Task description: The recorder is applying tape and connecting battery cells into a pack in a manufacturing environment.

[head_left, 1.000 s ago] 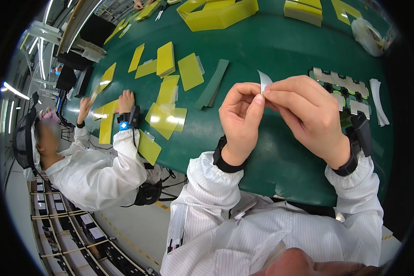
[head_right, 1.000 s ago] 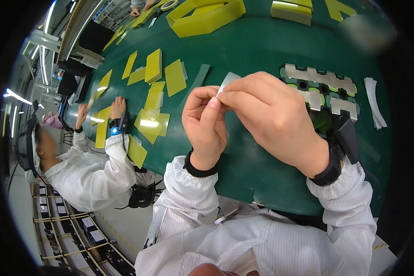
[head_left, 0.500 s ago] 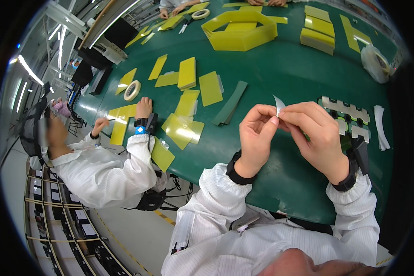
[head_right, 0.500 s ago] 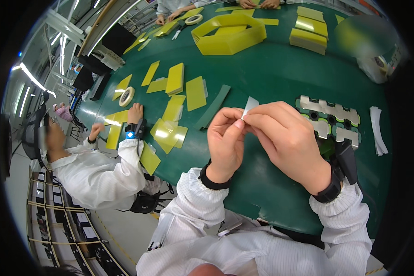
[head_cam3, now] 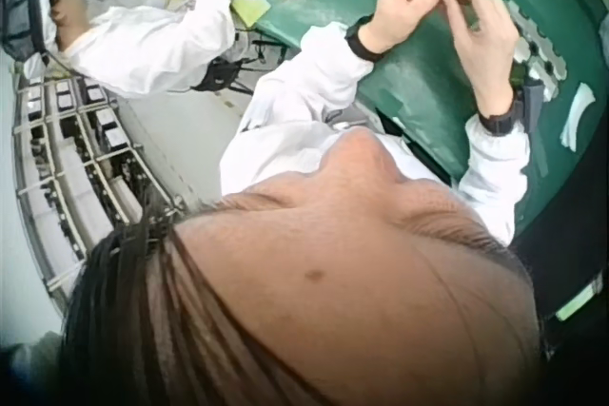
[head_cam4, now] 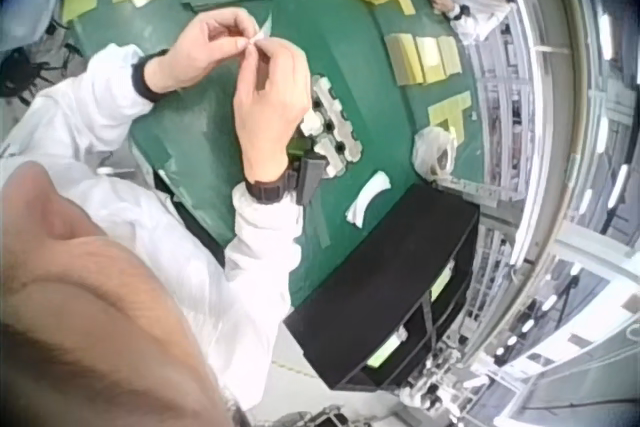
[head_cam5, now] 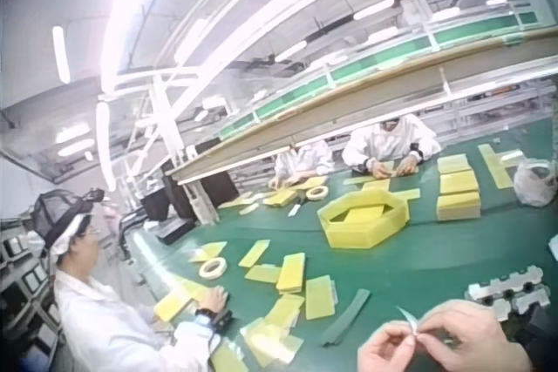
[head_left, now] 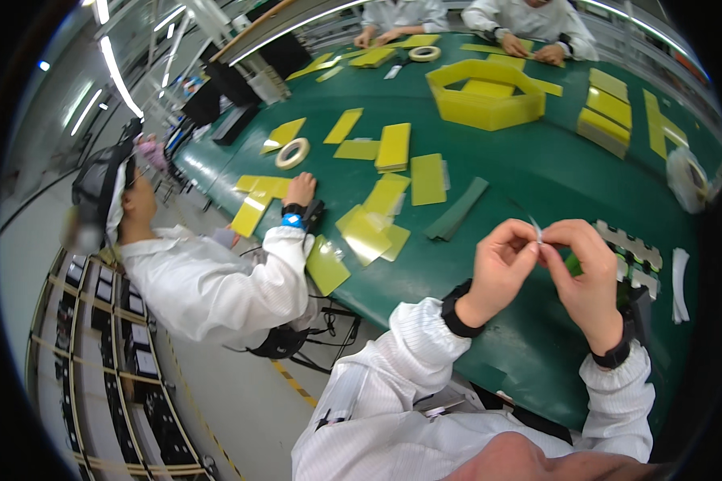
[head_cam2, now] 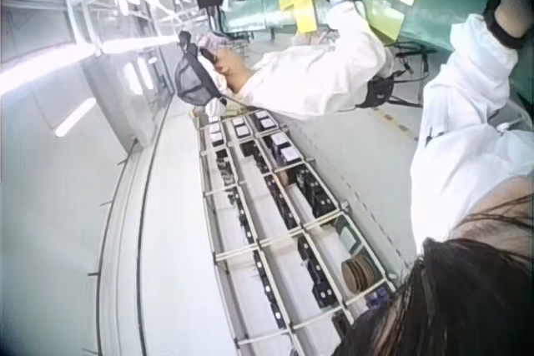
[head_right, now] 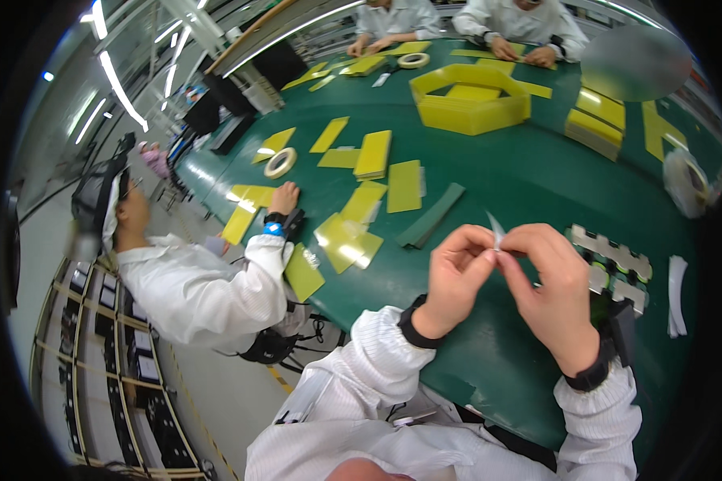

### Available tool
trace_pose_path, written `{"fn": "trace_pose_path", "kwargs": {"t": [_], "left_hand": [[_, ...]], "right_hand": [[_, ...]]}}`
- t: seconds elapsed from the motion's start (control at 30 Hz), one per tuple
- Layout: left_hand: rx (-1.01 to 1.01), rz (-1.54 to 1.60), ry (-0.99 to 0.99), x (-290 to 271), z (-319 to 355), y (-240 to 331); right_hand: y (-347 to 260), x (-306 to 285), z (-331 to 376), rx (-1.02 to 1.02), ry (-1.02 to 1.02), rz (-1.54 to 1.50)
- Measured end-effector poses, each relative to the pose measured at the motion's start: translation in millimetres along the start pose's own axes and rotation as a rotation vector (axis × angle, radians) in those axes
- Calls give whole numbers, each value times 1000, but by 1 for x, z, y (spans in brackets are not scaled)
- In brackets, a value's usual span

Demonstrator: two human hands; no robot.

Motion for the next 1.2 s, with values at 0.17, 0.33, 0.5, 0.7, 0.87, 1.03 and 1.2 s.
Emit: {"fn": "trace_pose_path", "kwargs": {"t": [0.17, 0.33, 0.5, 0.7, 0.87, 1.03, 1.2], "left_hand": [[-5, 28, -32, 2, 2, 0], [-6, 34, -15, 2, 2, -2], [-30, 20, -8, 4, 3, -4], [-10, -32, -28, 6, 3, -3], [-40, 120, -115, 8, 0, 2], [-41, 100, -97, 3, 0, -2], [-76, 132, -69, 6, 0, -8]], "right_hand": [[-9, -1, -2, 9, -35, -6], [-12, 1, 2, -23, -14, 108], [-13, 0, 3, -46, 8, 164], [-10, 1, 4, -67, 18, 222], [-17, -1, 1, -125, 36, 247], [-18, 2, 3, -142, 18, 286], [-14, 1, 5, -171, 1, 322]]}}
Point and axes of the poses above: each hand's wrist, its own z-axis away from the middle knuckle, its own x-axis out of the palm, y = z × x, the point moved 5 cm from there along -z, towards the middle knuckle, and after that the axes turned 6 degrees about -y, right-handed, at the moved point
